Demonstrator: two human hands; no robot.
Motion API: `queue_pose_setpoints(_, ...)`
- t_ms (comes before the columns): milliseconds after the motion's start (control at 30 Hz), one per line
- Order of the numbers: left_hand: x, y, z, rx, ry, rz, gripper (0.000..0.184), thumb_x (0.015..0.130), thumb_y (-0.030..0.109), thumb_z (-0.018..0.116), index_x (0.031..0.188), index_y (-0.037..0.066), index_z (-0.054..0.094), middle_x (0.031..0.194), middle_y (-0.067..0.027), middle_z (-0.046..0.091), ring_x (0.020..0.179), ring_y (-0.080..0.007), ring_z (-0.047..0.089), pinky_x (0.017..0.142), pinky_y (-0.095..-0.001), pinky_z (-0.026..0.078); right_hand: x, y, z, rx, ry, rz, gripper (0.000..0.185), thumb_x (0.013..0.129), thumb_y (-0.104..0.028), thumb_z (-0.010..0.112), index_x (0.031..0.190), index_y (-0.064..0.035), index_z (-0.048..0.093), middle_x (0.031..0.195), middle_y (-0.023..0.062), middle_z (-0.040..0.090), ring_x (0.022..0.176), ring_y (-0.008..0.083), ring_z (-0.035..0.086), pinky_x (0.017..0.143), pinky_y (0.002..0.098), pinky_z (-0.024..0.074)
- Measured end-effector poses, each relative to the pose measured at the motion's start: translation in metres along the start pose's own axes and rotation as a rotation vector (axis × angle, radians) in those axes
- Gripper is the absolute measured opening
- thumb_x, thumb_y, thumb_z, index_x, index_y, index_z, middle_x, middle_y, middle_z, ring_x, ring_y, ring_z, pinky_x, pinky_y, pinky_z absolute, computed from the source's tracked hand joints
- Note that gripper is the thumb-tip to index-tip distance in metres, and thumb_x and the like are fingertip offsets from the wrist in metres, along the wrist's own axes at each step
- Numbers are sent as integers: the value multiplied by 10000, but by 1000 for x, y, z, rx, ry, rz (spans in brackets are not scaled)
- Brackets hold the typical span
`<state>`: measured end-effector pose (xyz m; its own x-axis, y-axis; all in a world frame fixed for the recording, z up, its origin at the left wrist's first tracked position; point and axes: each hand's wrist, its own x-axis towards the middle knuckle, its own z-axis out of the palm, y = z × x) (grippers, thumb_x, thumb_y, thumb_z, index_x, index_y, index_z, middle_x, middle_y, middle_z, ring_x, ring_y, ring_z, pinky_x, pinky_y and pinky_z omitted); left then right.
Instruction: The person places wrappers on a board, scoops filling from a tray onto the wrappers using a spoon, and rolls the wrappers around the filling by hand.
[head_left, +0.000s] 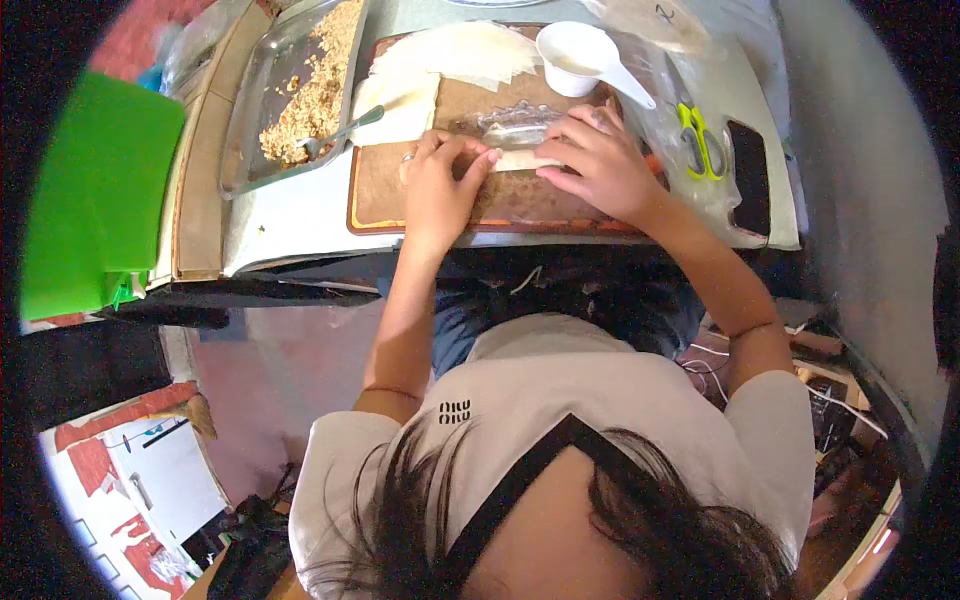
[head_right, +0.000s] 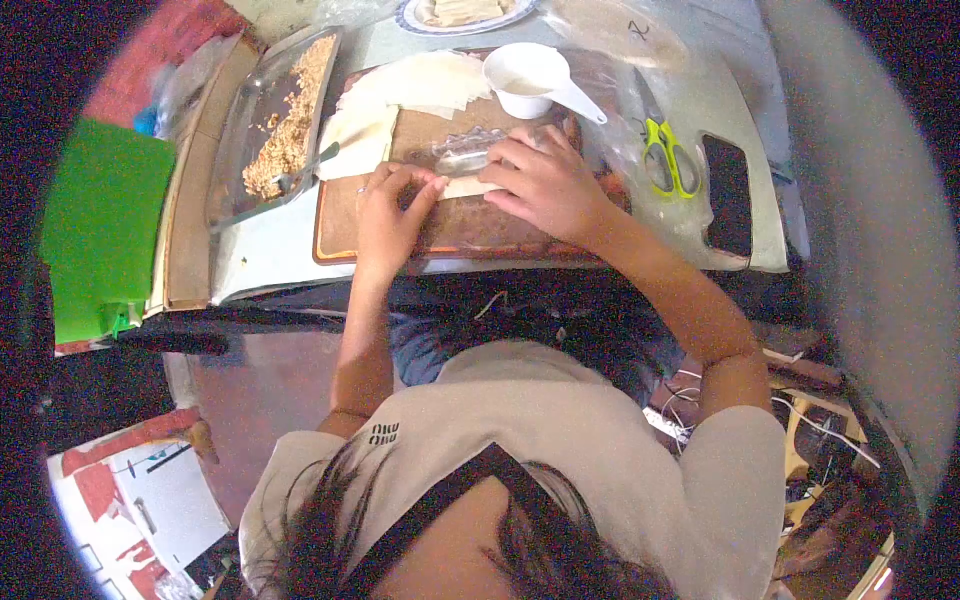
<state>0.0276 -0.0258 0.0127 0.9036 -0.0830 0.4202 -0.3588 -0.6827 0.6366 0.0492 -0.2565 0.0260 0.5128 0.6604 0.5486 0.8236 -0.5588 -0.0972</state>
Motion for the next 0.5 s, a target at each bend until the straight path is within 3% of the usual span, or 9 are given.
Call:
queue_pose_setpoints(67,2,1,2,27,-4,-28,206,822,278,731,834,73,712,855,-93,611,834,-283,564,773,-416,413,1,-3,-3,-26,63,30,208,733,-222,763,892,-118,680,976,10,599,989,227,535,857,392,407)
queue_pose_setpoints(167,10,-3,2,103,-40,9,216,814,286,737,815,71,712,817,-100,618,797,-277,576,766,-412,419,1,-4,-7,-40,48,44,218,723,-228,766,894,-122,680,960,4,589,975,229,529,841,391,407)
queue_pose_setpoints(267,20,-12,1,44,-176,-30,203,791,251,759,821,57,707,787,-108,633,768,-277,600,741,-399,443,0,2,-3,-51,50,24,209,721,-226,765,884,-127,678,966,4,586,984,221,527,821,386,402)
queue_pose_setpoints(367,24,-5,3,-189,-96,-102,188,774,193,775,848,37,698,797,-121,661,758,-274,628,708,-375,473,1,6,2,-32,55,2,182,731,-215,760,862,-120,678,968,5,583,988,219,529,809,388,399)
queue_pose_setpoints(500,16,8,-4,-133,-97,45,199,762,131,780,903,24,689,866,-121,685,807,-271,651,721,-348,500,2,13,2,33,11,41,145,762,-231,735,839,-112,702,979,14,585,988,228,533,811,399,398)
